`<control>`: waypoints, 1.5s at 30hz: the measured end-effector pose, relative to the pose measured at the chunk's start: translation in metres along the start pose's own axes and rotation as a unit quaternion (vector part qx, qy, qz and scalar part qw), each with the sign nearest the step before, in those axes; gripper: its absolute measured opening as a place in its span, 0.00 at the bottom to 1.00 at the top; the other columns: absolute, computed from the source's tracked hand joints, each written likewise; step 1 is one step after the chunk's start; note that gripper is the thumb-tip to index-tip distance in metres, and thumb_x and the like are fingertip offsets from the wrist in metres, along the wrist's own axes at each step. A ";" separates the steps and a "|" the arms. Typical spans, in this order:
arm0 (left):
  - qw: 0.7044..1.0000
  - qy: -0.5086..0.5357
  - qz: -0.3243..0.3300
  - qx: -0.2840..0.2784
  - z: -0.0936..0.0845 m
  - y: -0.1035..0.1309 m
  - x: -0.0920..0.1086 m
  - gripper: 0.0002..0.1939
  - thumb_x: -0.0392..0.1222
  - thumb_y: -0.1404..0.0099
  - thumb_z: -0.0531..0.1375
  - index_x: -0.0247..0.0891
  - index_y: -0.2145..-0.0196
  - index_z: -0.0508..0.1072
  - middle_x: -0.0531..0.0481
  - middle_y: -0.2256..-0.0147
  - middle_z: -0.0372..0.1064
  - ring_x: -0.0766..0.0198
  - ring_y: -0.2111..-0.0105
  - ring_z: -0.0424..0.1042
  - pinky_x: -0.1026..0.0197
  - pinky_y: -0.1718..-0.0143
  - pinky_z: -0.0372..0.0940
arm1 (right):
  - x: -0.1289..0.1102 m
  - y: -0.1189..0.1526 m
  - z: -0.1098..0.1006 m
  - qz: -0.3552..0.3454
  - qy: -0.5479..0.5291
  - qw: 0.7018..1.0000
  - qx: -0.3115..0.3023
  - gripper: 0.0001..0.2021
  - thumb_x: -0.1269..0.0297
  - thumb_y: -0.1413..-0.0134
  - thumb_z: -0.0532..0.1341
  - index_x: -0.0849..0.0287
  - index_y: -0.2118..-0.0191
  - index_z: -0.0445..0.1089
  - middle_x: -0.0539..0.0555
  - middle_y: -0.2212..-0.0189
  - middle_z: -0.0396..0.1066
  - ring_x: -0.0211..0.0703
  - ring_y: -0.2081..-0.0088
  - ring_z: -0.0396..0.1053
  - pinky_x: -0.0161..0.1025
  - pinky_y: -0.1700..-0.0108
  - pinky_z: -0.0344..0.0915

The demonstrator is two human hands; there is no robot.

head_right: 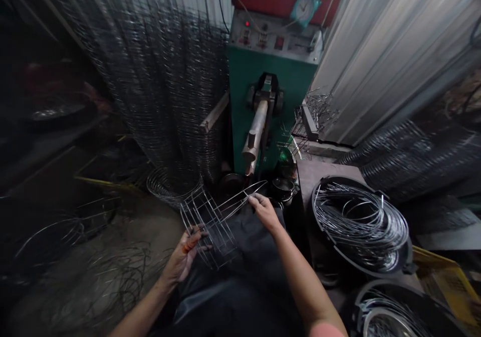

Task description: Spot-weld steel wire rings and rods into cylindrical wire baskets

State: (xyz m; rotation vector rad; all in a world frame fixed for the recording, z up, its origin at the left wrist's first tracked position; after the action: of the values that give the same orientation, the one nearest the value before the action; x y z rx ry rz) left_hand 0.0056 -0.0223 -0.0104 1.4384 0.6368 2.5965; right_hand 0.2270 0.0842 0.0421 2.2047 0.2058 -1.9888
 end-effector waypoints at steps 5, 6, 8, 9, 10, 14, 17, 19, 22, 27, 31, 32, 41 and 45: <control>1.000 -0.023 -0.011 0.001 0.006 -0.007 0.012 0.19 0.46 0.56 0.67 0.39 0.65 0.70 0.49 0.58 0.61 0.59 0.62 0.64 0.58 0.68 0.67 | 0.012 -0.009 0.000 -0.004 -0.053 0.998 0.024 0.18 0.48 0.50 0.57 0.59 0.76 0.63 0.45 0.82 0.57 0.33 0.79 0.54 0.33 0.75 0.52; 1.000 -0.024 -0.013 0.000 0.006 -0.008 0.012 0.20 0.46 0.56 0.67 0.39 0.64 0.70 0.48 0.59 0.61 0.59 0.62 0.64 0.57 0.68 0.67 | 0.014 -0.010 0.000 -0.003 -0.063 0.998 0.029 0.18 0.48 0.50 0.58 0.59 0.76 0.63 0.45 0.83 0.56 0.33 0.79 0.54 0.33 0.75 0.52; 1.000 -0.026 -0.015 0.002 0.008 -0.010 0.012 0.22 0.47 0.56 0.67 0.39 0.63 0.70 0.48 0.59 0.61 0.59 0.61 0.63 0.57 0.68 0.67 | 0.018 -0.013 0.000 0.001 -0.082 0.996 0.036 0.17 0.48 0.50 0.58 0.59 0.75 0.63 0.45 0.83 0.56 0.33 0.80 0.53 0.33 0.75 0.52; 1.000 -0.027 -0.015 0.004 0.008 -0.011 0.011 0.22 0.47 0.56 0.67 0.39 0.62 0.70 0.48 0.58 0.60 0.58 0.61 0.63 0.57 0.68 0.67 | 0.019 -0.015 -0.001 0.003 -0.092 0.995 0.039 0.17 0.48 0.51 0.58 0.59 0.75 0.63 0.45 0.83 0.56 0.33 0.80 0.53 0.33 0.75 0.52; 0.999 -0.028 -0.014 0.006 0.009 -0.012 0.010 0.22 0.47 0.56 0.66 0.39 0.62 0.70 0.48 0.57 0.60 0.58 0.60 0.63 0.57 0.68 0.67 | 0.020 -0.016 -0.001 0.006 -0.101 0.994 0.042 0.17 0.49 0.51 0.58 0.59 0.74 0.63 0.45 0.83 0.56 0.33 0.80 0.53 0.33 0.76 0.52; 0.999 -0.030 -0.014 0.002 0.012 -0.018 0.009 0.21 0.48 0.56 0.66 0.39 0.63 0.70 0.47 0.55 0.59 0.57 0.59 0.63 0.57 0.68 0.67 | 0.021 -0.021 -0.003 0.017 -0.115 0.992 0.053 0.17 0.48 0.52 0.59 0.59 0.75 0.62 0.45 0.82 0.55 0.32 0.80 0.51 0.32 0.77 0.51; 0.999 -0.036 -0.006 0.002 0.014 -0.023 0.012 0.21 0.49 0.56 0.66 0.38 0.64 0.70 0.46 0.55 0.58 0.57 0.59 0.63 0.57 0.69 0.67 | 0.022 -0.027 -0.004 0.028 -0.121 0.991 0.060 0.18 0.47 0.54 0.60 0.58 0.75 0.61 0.45 0.83 0.55 0.32 0.81 0.51 0.32 0.78 0.50; 0.999 -0.040 -0.003 0.007 0.016 -0.027 0.015 0.22 0.49 0.56 0.67 0.38 0.64 0.70 0.46 0.55 0.59 0.58 0.60 0.63 0.58 0.70 0.67 | 0.023 -0.032 -0.005 0.034 -0.124 0.990 0.064 0.18 0.48 0.54 0.60 0.58 0.76 0.60 0.45 0.83 0.55 0.32 0.81 0.52 0.32 0.79 0.50; 0.999 -0.042 -0.007 0.008 0.021 -0.033 0.020 0.20 0.49 0.56 0.66 0.39 0.65 0.69 0.47 0.58 0.61 0.59 0.61 0.63 0.60 0.72 0.66 | 0.022 -0.041 -0.006 0.032 -0.138 0.987 0.073 0.17 0.49 0.55 0.61 0.58 0.76 0.61 0.45 0.83 0.55 0.31 0.81 0.52 0.32 0.79 0.50; 0.999 -0.050 -0.012 -0.001 0.030 -0.040 0.027 0.18 0.48 0.54 0.66 0.40 0.67 0.68 0.51 0.65 0.61 0.61 0.64 0.63 0.62 0.74 0.66 | 0.017 -0.056 -0.005 0.032 -0.195 0.977 0.079 0.16 0.52 0.59 0.64 0.59 0.76 0.61 0.43 0.84 0.54 0.30 0.82 0.51 0.31 0.80 0.48; 0.999 -0.039 -0.025 0.020 0.034 -0.038 0.030 0.20 0.47 0.57 0.67 0.39 0.67 0.68 0.49 0.64 0.61 0.61 0.65 0.63 0.63 0.75 0.65 | 0.014 -0.063 -0.004 0.048 -0.198 0.976 0.082 0.16 0.52 0.60 0.64 0.60 0.75 0.63 0.44 0.83 0.55 0.30 0.82 0.50 0.31 0.80 0.47; 0.999 -0.038 -0.026 0.024 0.035 -0.037 0.030 0.20 0.47 0.57 0.67 0.39 0.67 0.68 0.49 0.64 0.61 0.61 0.65 0.63 0.63 0.75 0.65 | 0.014 -0.062 -0.005 0.055 -0.193 0.976 0.084 0.16 0.51 0.60 0.63 0.60 0.75 0.64 0.44 0.83 0.55 0.30 0.82 0.50 0.31 0.80 0.48; 0.999 -0.001 -0.001 0.053 0.041 -0.028 0.014 0.19 0.46 0.58 0.67 0.40 0.68 0.68 0.50 0.65 0.65 0.58 0.61 0.65 0.63 0.73 0.64 | 0.022 0.028 0.002 0.060 -0.006 0.996 -0.072 0.19 0.47 0.52 0.59 0.57 0.61 0.70 0.51 0.72 0.69 0.42 0.67 0.66 0.38 0.61 0.61; 0.997 0.017 0.013 0.067 0.042 -0.027 0.011 0.20 0.46 0.59 0.67 0.40 0.68 0.67 0.51 0.65 0.64 0.60 0.64 0.66 0.64 0.75 0.63 | 0.029 0.044 0.016 0.039 0.023 0.998 -0.053 0.20 0.44 0.50 0.55 0.57 0.69 0.70 0.50 0.77 0.65 0.40 0.73 0.62 0.37 0.68 0.60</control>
State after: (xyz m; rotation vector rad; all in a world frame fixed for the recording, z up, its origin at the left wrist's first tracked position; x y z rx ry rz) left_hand 0.0318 0.0179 0.0066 1.4512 0.8169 2.6501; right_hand 0.2234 0.0376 0.0133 2.1608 0.2218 -1.8439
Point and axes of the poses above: each hand's wrist, its own y-axis away from the middle knuckle, its own z-axis out of the palm, x = y × z, the point moved 3 cm from there along -y, towards the middle knuckle
